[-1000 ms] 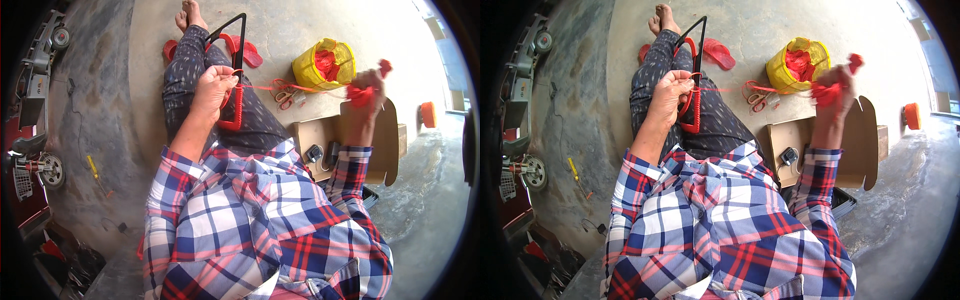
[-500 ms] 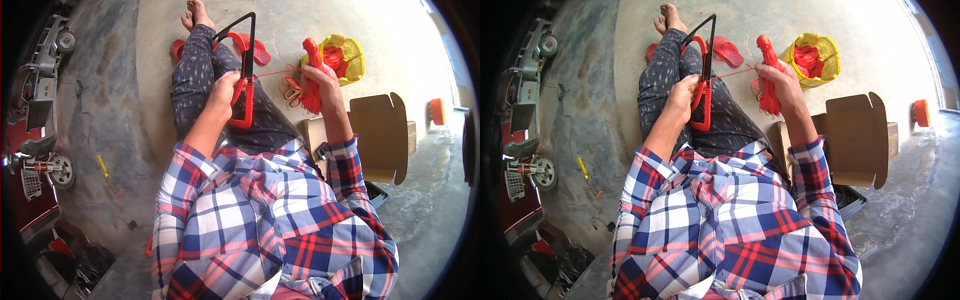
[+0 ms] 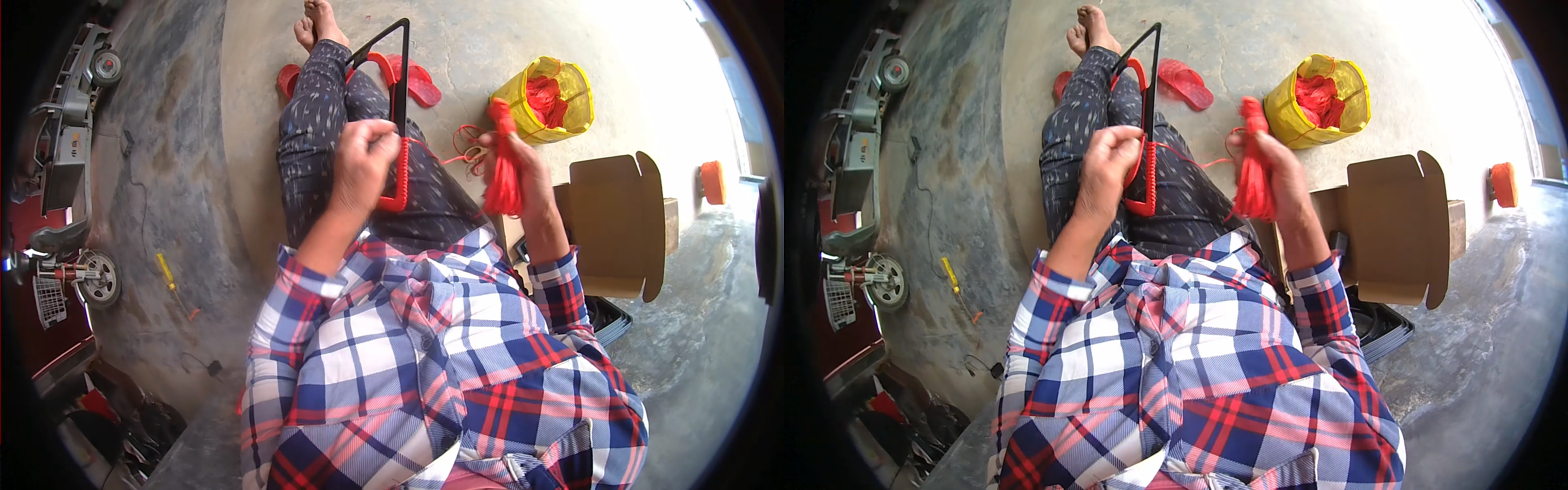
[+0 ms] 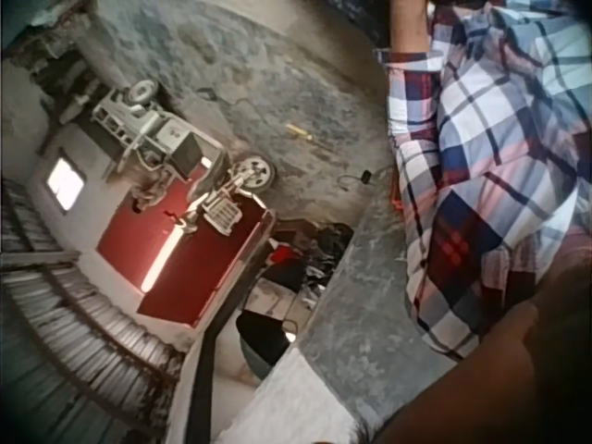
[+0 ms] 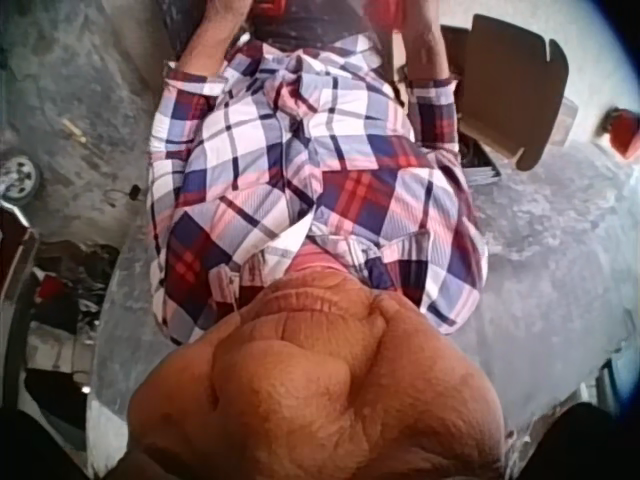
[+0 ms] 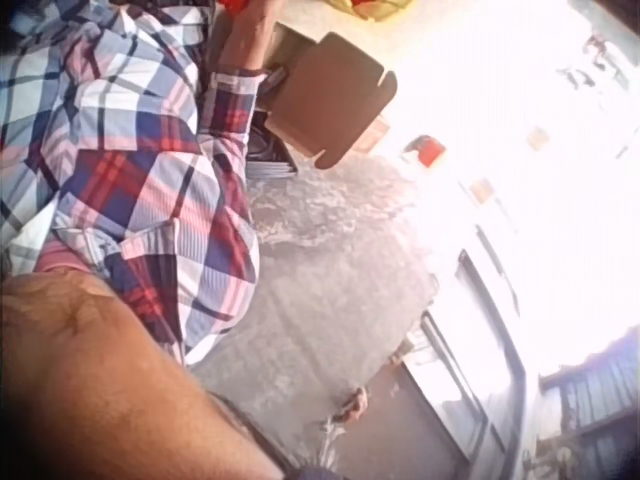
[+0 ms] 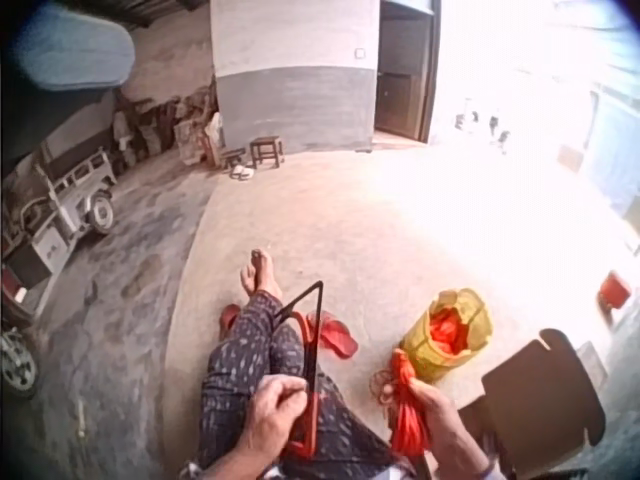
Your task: The recorder is wrapping a red plastic cord around a black metal frame to create a mesh surface.
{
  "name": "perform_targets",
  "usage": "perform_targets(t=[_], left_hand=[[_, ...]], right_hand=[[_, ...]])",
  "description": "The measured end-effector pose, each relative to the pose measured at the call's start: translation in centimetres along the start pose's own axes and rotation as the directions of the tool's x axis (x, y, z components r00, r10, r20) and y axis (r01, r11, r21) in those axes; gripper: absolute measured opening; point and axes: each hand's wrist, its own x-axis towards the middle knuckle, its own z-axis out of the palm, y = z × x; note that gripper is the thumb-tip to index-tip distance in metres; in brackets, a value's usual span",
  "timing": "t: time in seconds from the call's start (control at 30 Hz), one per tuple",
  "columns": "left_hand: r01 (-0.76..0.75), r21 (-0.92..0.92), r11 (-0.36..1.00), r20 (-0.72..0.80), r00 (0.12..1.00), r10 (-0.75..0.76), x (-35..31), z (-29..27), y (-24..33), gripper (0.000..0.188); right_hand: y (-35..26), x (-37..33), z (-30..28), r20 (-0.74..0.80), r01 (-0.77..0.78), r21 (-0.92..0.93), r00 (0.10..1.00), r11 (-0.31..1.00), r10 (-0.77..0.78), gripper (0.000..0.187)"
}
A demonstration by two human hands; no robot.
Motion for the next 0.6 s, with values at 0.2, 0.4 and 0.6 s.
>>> perform_targets(t=[0.2, 0.4, 0.6], left_hand=[[-0.207, -0.056, 0.977, 0.222, 0.951, 0.214, -3.2, 2.6, 5.5, 0.025], [0.188, -0.642, 0.744, 0.309, 0.951, 0.026, -1.8, 1.4, 6.3, 0.023], [0.074, -0.717, 0.693, 0.119, 0.993, 0.016, 0.6, -1.9, 7.0, 0.030]], right_hand=[[2.5, -0.6, 5.3, 0.443, -0.108, -0.028, 0.890, 0.994, 0.110, 0.050], [0.7, -0.4, 7.6, 0.376, -0.245, -0.166, 0.880, 0.955, 0.291, 0.052], [-0.1, 1.8, 5.3, 0.590, -0.151, -0.194, 0.772, 0.969, 0.238, 0.044]])
